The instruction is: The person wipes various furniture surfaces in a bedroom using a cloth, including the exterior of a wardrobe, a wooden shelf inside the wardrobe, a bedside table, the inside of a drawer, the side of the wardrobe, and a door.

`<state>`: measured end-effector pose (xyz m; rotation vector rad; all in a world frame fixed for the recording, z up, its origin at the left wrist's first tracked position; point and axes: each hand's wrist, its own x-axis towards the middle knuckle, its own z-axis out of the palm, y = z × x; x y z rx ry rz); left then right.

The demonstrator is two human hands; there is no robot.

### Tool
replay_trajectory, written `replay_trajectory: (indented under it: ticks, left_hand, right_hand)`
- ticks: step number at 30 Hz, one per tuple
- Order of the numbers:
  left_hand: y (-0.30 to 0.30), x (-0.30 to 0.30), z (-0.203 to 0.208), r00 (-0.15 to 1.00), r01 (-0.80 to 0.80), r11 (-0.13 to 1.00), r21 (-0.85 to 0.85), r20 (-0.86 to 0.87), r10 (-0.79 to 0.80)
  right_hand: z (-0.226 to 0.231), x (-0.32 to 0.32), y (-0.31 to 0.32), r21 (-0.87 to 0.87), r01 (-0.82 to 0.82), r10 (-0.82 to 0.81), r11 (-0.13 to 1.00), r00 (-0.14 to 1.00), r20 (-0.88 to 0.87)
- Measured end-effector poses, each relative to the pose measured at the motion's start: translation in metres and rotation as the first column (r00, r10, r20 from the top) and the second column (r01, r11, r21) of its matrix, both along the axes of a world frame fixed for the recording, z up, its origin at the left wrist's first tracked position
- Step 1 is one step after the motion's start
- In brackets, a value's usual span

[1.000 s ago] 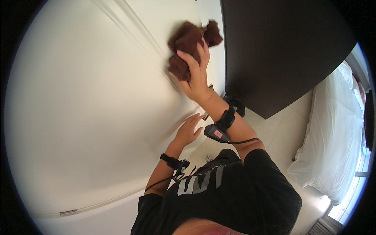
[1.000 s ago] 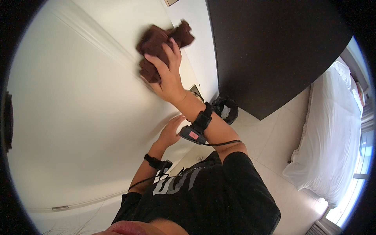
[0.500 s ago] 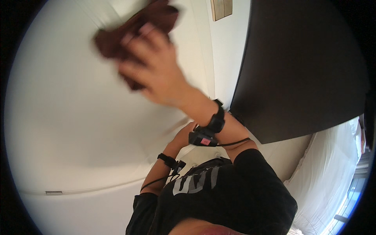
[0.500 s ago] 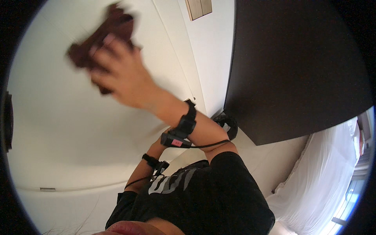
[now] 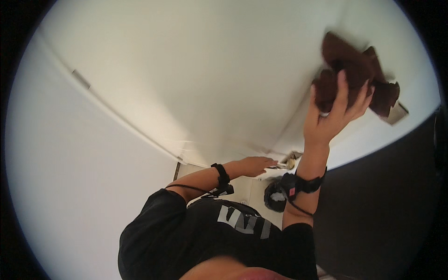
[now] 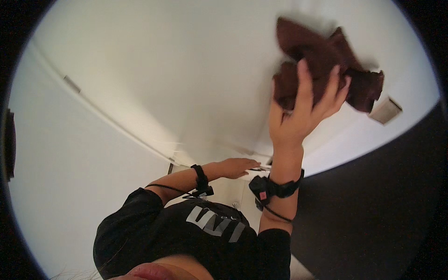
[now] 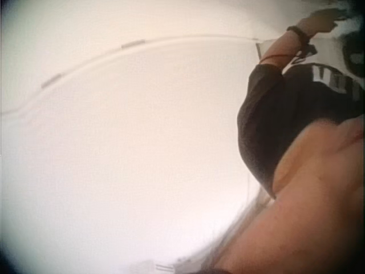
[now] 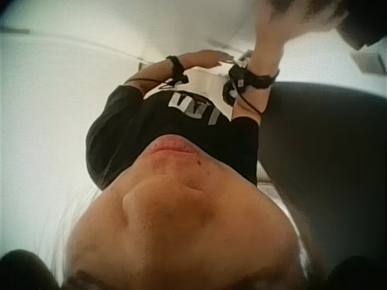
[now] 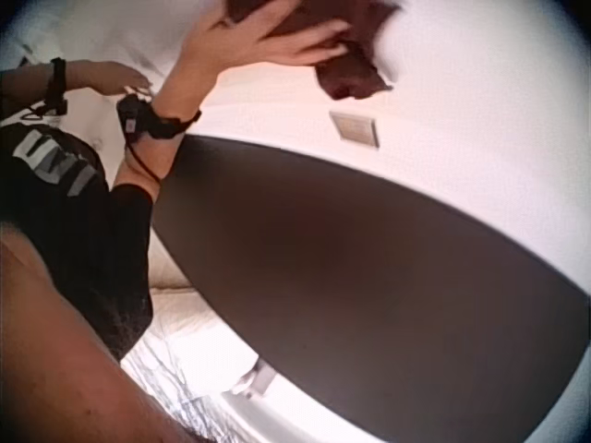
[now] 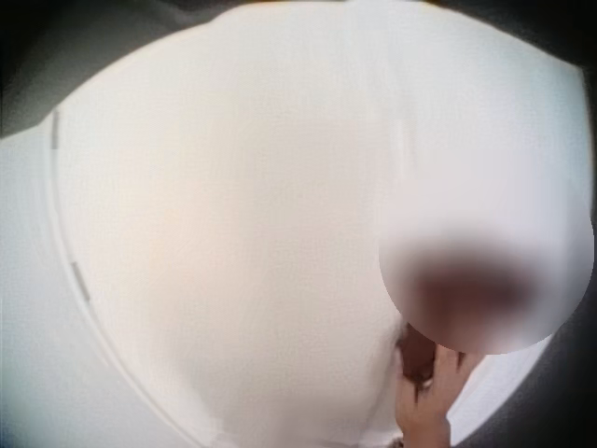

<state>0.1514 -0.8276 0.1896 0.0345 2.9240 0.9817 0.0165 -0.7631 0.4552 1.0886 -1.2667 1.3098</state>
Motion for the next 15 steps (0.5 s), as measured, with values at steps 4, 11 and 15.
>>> replay_trajectory:
  ticks: [4,11,15]
  left_hand:
    - [-0.017,0.031,0.003,0.994,-0.107,0.993,0.044,0.002,0.107]
    - [-0.116,0.193,0.052,0.789,-0.446,0.876,0.182,-0.382,0.481]
    - [-0.172,0.297,0.083,0.489,-0.646,0.727,0.232,-0.605,0.628]
  right_hand:
    - [-0.028,0.015,-0.015,0.247,-0.062,0.114,0.967,0.973,-0.202]
    - [-0.003,0.057,-0.064,-0.019,0.074,-0.075,0.997,0.994,-0.074]
    - [0.009,0.143,-0.130,0.031,0.023,-0.016,0.999,0.979,-0.204]
